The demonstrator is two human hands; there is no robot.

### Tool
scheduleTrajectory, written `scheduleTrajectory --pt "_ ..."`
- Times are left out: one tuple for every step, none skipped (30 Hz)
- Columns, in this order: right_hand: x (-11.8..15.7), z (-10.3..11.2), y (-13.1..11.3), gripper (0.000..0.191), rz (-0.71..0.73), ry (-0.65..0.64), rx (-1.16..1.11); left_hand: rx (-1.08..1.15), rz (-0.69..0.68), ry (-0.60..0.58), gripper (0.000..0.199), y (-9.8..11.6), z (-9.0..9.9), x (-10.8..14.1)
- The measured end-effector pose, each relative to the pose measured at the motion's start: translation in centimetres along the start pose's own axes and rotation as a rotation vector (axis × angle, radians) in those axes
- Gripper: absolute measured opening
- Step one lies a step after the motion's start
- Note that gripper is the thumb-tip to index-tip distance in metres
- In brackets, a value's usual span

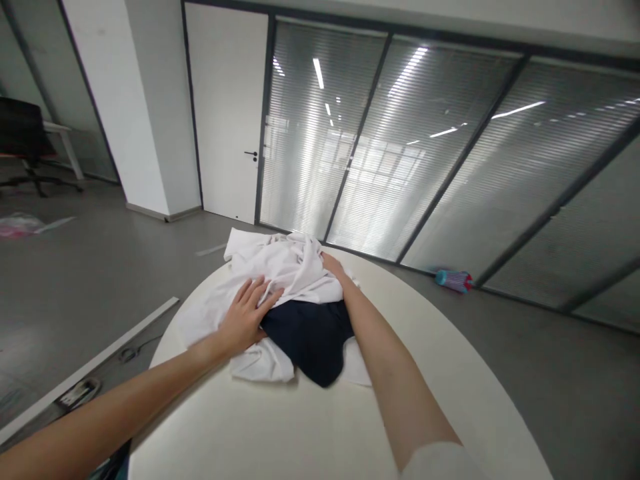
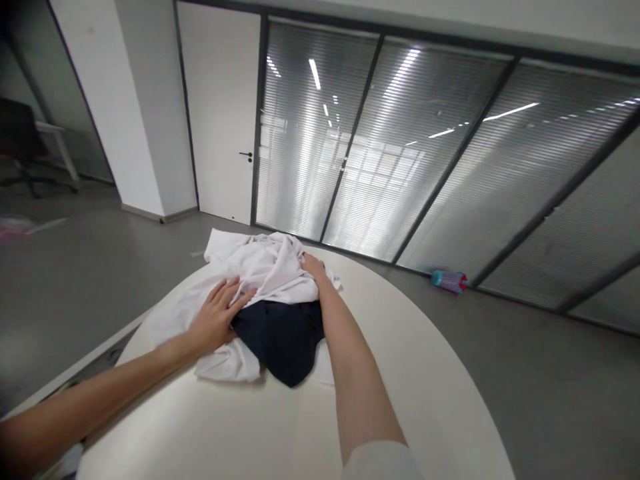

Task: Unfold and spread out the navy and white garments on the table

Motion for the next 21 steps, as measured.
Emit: scheduleTrajectory --pt "-0.1 0.3 0.0 0.045 -0.006 -0.006 -0.005 -0.006 0.007 -0.005 0.083 -0.1 -0.1 0.1" --pt "0.0 0.8 0.1 0.047 -0.019 0.007 -0.011 -0.012 0.014 -0.014 0.083 -0.2 -0.2 0.1" --pt "0.4 1.5 0.4 0.049 -0.036 0.05 -0.016 -0.018 0.021 -0.021 0.084 -0.2 -0.2 0.2" --pt "1.2 2.5 0.6 0.052 -0.048 0.123 -0.022 -0.026 0.028 -0.031 0.084 -0.3 -0.3 0.3" --pt "2.4 3.5 0.8 0.053 -0.05 0.214 -0.029 -0.036 0.036 -0.044 0.084 -0.3 -0.3 0.3" --pt "4.1 4.5 0.9 0.053 -0.037 0.307 -0.04 -0.046 0.045 -0.059 0.085 -0.3 -0.4 0.3" --pt "6.1 5.2 0.8 0.051 -0.008 0.381 -0.055 -0.058 0.053 -0.076 0.086 -0.1 -0.5 0.2" --pt "8.4 5.5 0.6 0.05 0.034 0.422 -0.072 -0.069 0.064 -0.095 0.086 0.1 -0.6 0.1" --pt "10.8 5.5 0.3 0.05 0.076 0.418 -0.092 -0.079 0.082 -0.114 0.087 0.5 -0.8 -0.2" --pt "13.2 5.0 -0.1 0.051 0.108 0.384 -0.109 -0.087 0.105 -0.131 0.087 0.9 -1.0 -0.5" --pt "15.6 4.3 -0.4 0.054 0.121 0.339 -0.122 -0.092 0.134 -0.144 0.087 1.4 -1.2 -0.9" --pt "17.7 3.4 -0.7 0.057 0.115 0.284 -0.125 -0.097 0.164 -0.152 0.087 1.9 -1.4 -1.3" --pt "19.6 2.3 -0.9 0.062 0.092 0.22 -0.118 -0.101 0.19 -0.157 0.087 2.5 -1.7 -1.8" --pt "21.0 1.2 -1.2 0.066 0.057 0.157 -0.101 -0.106 0.21 -0.156 0.087 3.1 -1.9 -2.2" --pt "22.0 0.1 -1.3 0.069 0.019 0.1 -0.072 -0.112 0.221 -0.152 0.087 3.7 -2.1 -2.7" --pt "22.5 -0.8 -1.5 0.07 -0.017 0.053 -0.03 -0.118 0.228 -0.145 0.087 4.3 -2.3 -3.0" --pt "22.6 -1.5 -1.7 0.069 -0.049 0.02 0.02 -0.124 0.232 -0.137 0.087 4.7 -2.5 -3.4" --pt "22.2 -2.1 -1.8 0.068 -0.074 -0.002 0.074 -0.129 0.232 -0.13 0.087 5.1 -2.6 -3.6" --pt "21.6 -2.4 -2.0 0.066 -0.091 -0.014 0.126 -0.132 0.231 -0.123 0.087 5.3 -2.8 -3.7" --pt "20.9 -2.6 -2.1 0.064 -0.101 -0.02 0.168 -0.134 0.227 -0.115 0.086 5.5 -2.9 -3.8" --pt "20.1 -2.7 -2.1 0.063 -0.105 -0.022 0.196 -0.135 0.222 -0.107 0.086 5.5 -2.9 -3.9"
Point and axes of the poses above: each hand's wrist, its own x-axis away from the middle knuckle, its own z-axis out of the back of the hand, y = z × x, the point moved 7 cm from there along -x, towards the middle knuckle, and after that the axes turned 5 degrees about z, right-handed, at the moved point
